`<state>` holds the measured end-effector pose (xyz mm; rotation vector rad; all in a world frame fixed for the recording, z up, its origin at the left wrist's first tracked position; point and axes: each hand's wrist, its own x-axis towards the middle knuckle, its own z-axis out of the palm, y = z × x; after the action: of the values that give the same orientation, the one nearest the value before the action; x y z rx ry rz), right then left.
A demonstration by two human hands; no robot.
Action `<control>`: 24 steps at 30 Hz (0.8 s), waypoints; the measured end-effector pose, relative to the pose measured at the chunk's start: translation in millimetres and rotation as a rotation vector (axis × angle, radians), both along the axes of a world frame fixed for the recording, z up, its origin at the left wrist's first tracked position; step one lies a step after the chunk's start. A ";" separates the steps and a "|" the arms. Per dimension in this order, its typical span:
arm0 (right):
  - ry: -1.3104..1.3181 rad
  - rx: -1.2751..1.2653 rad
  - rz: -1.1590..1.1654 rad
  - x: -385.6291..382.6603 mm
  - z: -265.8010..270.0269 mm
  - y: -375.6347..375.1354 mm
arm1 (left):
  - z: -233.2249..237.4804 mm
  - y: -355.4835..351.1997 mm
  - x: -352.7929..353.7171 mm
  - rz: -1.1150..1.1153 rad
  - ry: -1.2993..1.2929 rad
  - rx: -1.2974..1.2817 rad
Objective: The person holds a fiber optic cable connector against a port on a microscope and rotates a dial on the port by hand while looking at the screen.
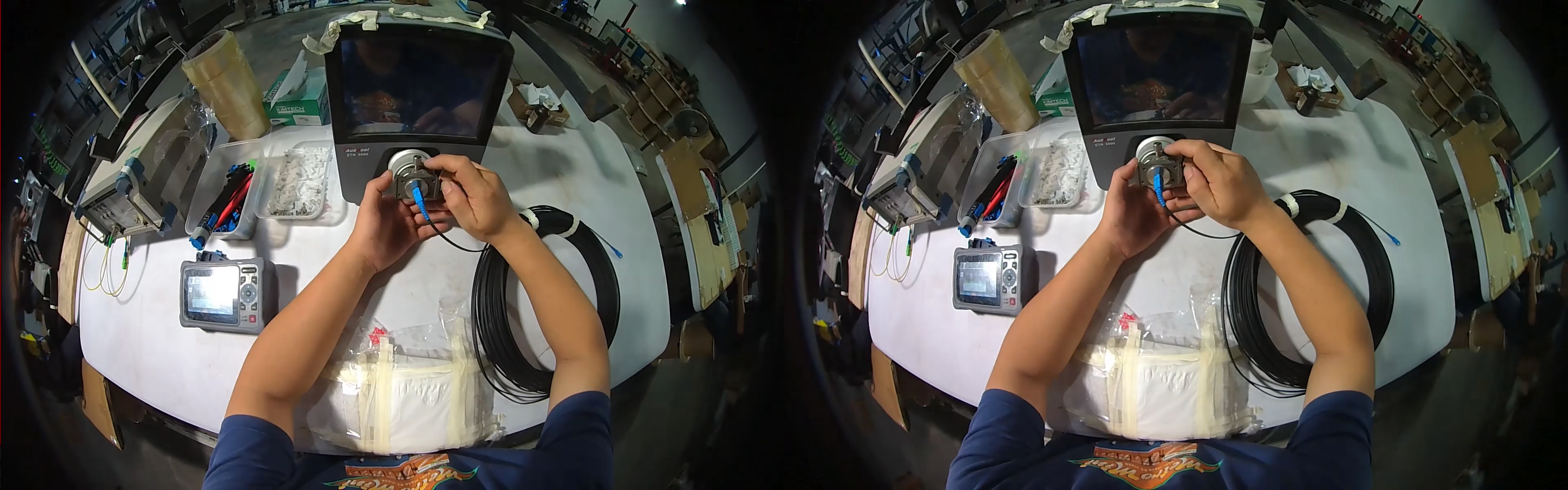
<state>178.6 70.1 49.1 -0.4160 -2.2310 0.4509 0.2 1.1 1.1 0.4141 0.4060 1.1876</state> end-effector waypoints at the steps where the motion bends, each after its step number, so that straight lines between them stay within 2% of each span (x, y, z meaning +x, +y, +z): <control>1: -0.002 -0.038 -0.008 0.3 0.7 -2.1 | 0.0 -0.5 -0.4 -0.001 -0.003 0.010; 3: -0.004 -0.077 -0.017 0.2 1.2 -2.2 | -2.7 1.2 -2.2 -0.003 -0.006 0.020; 5: 0.024 -0.001 -0.002 -0.5 0.0 -0.4 | -11.3 4.5 -4.8 -0.055 -0.048 0.084; 15: 0.018 0.068 0.006 -0.2 -0.6 1.9 | 0.7 0.1 0.3 0.005 -0.007 -0.005; 21: 0.041 0.009 -0.009 -1.8 0.9 0.3 | 11.8 -0.8 -1.3 -0.019 0.094 0.018; 24: 0.037 0.140 0.020 -3.7 8.3 0.8 | 29.2 -0.8 -3.8 -0.028 0.186 -0.103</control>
<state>174.9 70.9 57.3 -0.3100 -2.2163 0.3080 -3.5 0.3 30.3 0.4405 0.6177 1.0991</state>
